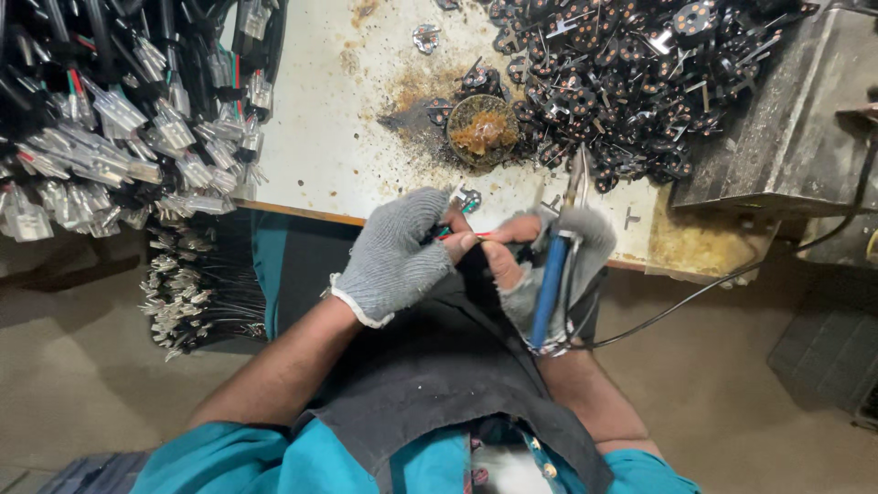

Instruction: The person sits at a workbench and solders wires onto small electrical components. They hold a wire in one hand and a soldering iron in the other, dip wires into a bowl of flux, solder the connections, and place finished assemblies aside while reaching for new wires and components from piles on the bench.

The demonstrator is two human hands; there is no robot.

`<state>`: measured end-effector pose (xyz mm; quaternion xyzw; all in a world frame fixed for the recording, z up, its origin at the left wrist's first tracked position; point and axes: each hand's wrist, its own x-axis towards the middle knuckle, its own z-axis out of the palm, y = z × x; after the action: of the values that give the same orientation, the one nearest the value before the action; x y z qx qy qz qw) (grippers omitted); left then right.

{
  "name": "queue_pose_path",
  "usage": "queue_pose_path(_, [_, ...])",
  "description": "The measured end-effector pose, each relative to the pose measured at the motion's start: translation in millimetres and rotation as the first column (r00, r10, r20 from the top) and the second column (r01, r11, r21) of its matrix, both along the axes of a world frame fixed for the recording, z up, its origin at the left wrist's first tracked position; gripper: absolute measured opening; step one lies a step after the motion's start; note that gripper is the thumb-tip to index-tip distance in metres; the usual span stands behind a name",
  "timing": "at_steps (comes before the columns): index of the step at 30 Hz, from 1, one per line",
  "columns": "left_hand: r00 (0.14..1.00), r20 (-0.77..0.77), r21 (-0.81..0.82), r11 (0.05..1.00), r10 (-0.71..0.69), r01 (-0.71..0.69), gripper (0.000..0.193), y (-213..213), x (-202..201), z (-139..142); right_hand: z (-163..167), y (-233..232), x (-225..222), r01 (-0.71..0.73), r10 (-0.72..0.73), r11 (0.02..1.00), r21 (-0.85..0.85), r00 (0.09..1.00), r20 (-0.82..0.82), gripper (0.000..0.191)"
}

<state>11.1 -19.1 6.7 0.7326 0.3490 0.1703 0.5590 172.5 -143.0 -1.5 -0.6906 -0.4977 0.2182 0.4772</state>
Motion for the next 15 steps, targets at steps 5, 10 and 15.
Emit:
queue_pose_path(5, [1.000,0.014,0.401,0.916,-0.005,-0.001,0.019,6,0,10,14,10,3,0.023,-0.024,1.000,0.015,0.992,0.122,0.034])
queue_pose_path(10, [0.974,0.094,0.435,0.871,0.208,-0.228,0.019,44,5,7,6,40,12,0.176,-0.195,0.976,0.132,0.969,0.155,0.024])
queue_pose_path(15, [0.974,0.028,0.374,0.901,0.226,-0.219,0.018,63,12,-5,2,46,19,0.081,-0.083,0.997,0.014,0.984,0.159,0.012])
